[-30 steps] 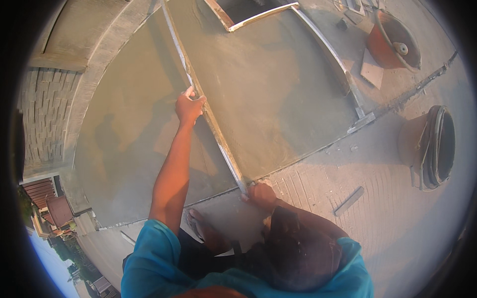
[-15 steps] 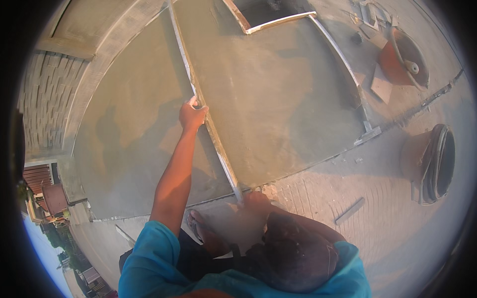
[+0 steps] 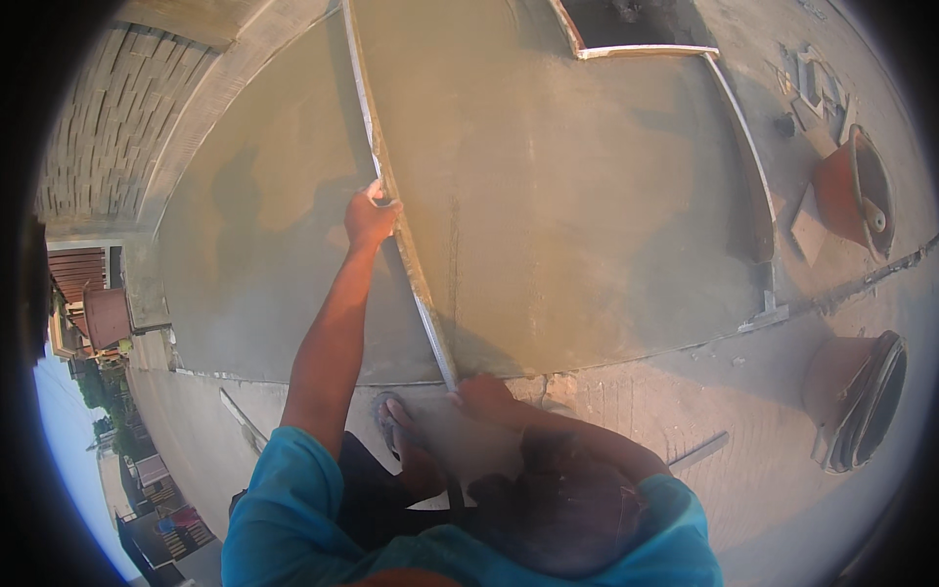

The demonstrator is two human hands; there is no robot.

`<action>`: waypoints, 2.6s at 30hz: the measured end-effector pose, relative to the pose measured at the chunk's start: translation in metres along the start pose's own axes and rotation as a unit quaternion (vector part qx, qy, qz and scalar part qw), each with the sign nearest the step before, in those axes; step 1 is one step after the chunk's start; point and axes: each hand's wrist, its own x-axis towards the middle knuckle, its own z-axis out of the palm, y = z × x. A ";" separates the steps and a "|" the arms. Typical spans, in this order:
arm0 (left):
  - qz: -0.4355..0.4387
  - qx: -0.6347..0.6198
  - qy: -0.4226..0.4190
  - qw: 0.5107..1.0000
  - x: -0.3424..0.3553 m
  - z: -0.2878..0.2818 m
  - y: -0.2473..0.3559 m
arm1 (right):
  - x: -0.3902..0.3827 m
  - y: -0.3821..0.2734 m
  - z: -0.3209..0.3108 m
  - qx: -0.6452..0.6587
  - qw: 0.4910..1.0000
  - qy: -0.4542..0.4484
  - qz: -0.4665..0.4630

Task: The person scoops wet cement from a bucket with a trowel and spreads it onto a concrete floor. They use a straight edge to level the surface and repeat the process across multiple sections.

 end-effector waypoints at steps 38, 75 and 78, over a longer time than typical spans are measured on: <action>0.057 0.005 -0.024 0.998 0.004 0.031 0.018 | -0.009 0.004 0.001 0.065 0.995 0.041 0.070; 0.074 -0.045 -0.023 0.996 -0.011 0.067 0.061 | -0.062 0.048 -0.002 0.043 0.979 0.179 0.088; 0.083 -0.051 -0.016 0.995 -0.013 0.071 0.065 | -0.065 0.049 -0.007 0.062 0.978 0.178 0.091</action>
